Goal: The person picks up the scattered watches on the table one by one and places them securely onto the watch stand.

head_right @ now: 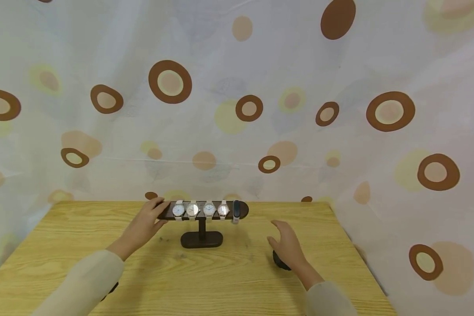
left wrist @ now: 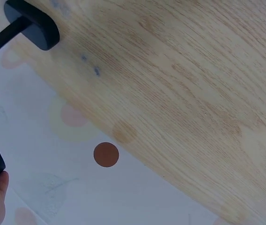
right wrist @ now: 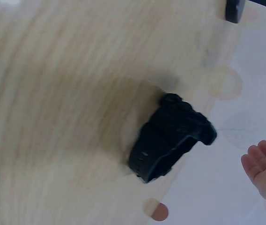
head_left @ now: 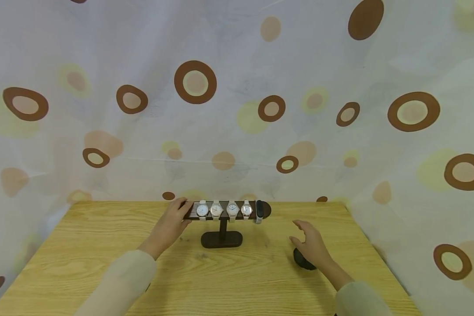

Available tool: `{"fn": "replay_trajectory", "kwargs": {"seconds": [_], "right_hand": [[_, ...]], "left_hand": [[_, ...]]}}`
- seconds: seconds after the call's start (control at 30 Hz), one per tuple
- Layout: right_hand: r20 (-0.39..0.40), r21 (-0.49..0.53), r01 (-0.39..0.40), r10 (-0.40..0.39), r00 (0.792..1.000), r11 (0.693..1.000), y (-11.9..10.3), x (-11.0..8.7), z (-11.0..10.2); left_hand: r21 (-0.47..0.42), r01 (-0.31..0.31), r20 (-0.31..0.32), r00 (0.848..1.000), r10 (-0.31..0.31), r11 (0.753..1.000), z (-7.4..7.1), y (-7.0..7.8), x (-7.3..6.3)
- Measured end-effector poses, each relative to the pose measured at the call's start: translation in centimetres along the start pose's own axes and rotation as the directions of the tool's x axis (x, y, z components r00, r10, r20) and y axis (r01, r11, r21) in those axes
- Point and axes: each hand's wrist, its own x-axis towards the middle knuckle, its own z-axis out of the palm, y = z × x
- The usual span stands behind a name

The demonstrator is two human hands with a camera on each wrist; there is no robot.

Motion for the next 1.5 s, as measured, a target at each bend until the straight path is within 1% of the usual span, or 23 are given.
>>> {"fn": "replay_trajectory", "kwargs": {"seconds": [0.1, 0.17, 0.23, 0.33, 0.4, 0.47, 0.5, 0.6, 0.63, 0.7, 0.83, 1.0, 1.1, 1.2, 1.33, 1.5], "right_hand": [[-0.002, -0.010, -0.025, 0.025, 1.000, 1.000, 0.7, -0.8, 0.4], [-0.003, -0.016, -0.046, 0.046, 0.999, 0.999, 1.2, -1.4, 0.5], [-0.003, -0.019, -0.077, 0.077, 0.997, 0.997, 1.5, -1.9, 0.7], [-0.007, -0.019, -0.128, 0.128, 0.992, 0.992, 1.8, -2.6, 0.8], [-0.008, -0.009, -0.162, 0.162, 0.987, 0.987, 1.9, -3.0, 0.9], [-0.009, -0.006, -0.185, 0.185, 0.983, 0.983, 1.9, -3.2, 1.0], [-0.003, -0.003, -0.196, 0.196, 0.981, 0.981, 1.9, -3.3, 1.0], [0.005, 0.001, -0.218, 0.218, 0.976, 0.976, 1.9, -3.5, 1.2], [0.009, 0.003, -0.225, 0.225, 0.974, 0.974, 1.9, -3.6, 1.2], [0.014, 0.011, -0.239, 0.239, 0.971, 0.971, 1.9, -3.7, 1.3], [0.009, 0.043, -0.262, 0.262, 0.965, 0.964, 1.9, -3.8, 1.4], [0.003, 0.071, -0.288, 0.288, 0.958, 0.955, 1.8, -3.8, 1.5], [0.010, 0.084, -0.305, 0.305, 0.952, 0.949, 1.8, -3.8, 1.6], [0.012, 0.095, -0.308, 0.308, 0.951, 0.947, 1.8, -3.8, 1.6], [0.014, 0.096, -0.310, 0.310, 0.951, 0.946, 1.7, -3.8, 1.6], [0.021, 0.091, -0.310, 0.310, 0.951, 0.946, 1.2, -3.9, 1.5]], "left_hand": [[-0.005, 0.022, -0.016, 1.000, -0.022, 1.000, 0.2, -0.2, -0.2], [-0.026, 0.060, -0.012, 0.998, -0.060, 0.998, 0.3, -0.3, -0.5], [-0.056, 0.119, 0.007, 0.993, -0.118, 0.991, 0.5, -0.4, -0.9], [-0.130, 0.216, 0.051, 0.976, -0.211, 0.968, 0.6, -0.6, -1.5], [-0.176, 0.280, 0.082, 0.959, -0.270, 0.944, 0.8, -0.8, -2.0], [-0.215, 0.348, 0.121, 0.937, -0.329, 0.912, 1.1, -1.0, -2.5], [-0.235, 0.382, 0.142, 0.923, -0.358, 0.894, 1.2, -1.0, -2.7], [-0.275, 0.480, 0.206, 0.876, -0.437, 0.833, 1.8, -1.1, -3.4], [-0.285, 0.500, 0.220, 0.864, -0.452, 0.818, 2.0, -1.1, -3.7], [-0.311, 0.524, 0.240, 0.851, -0.468, 0.793, 2.5, -0.9, -4.1], [-0.365, 0.536, 0.249, 0.844, -0.475, 0.761, 3.4, -0.3, -5.0], [-0.404, 0.562, 0.249, 0.827, -0.504, 0.722, 4.1, 0.5, -5.6], [-0.410, 0.572, 0.247, 0.819, -0.518, 0.710, 4.4, 0.9, -5.8], [-0.427, 0.579, 0.247, 0.813, -0.527, 0.694, 4.5, 1.2, -6.0], [-0.439, 0.576, 0.233, 0.814, -0.532, 0.690, 4.7, 1.5, -6.3], [-0.464, 0.548, 0.195, 0.830, -0.523, 0.696, 5.1, 2.2, -6.8]]}}
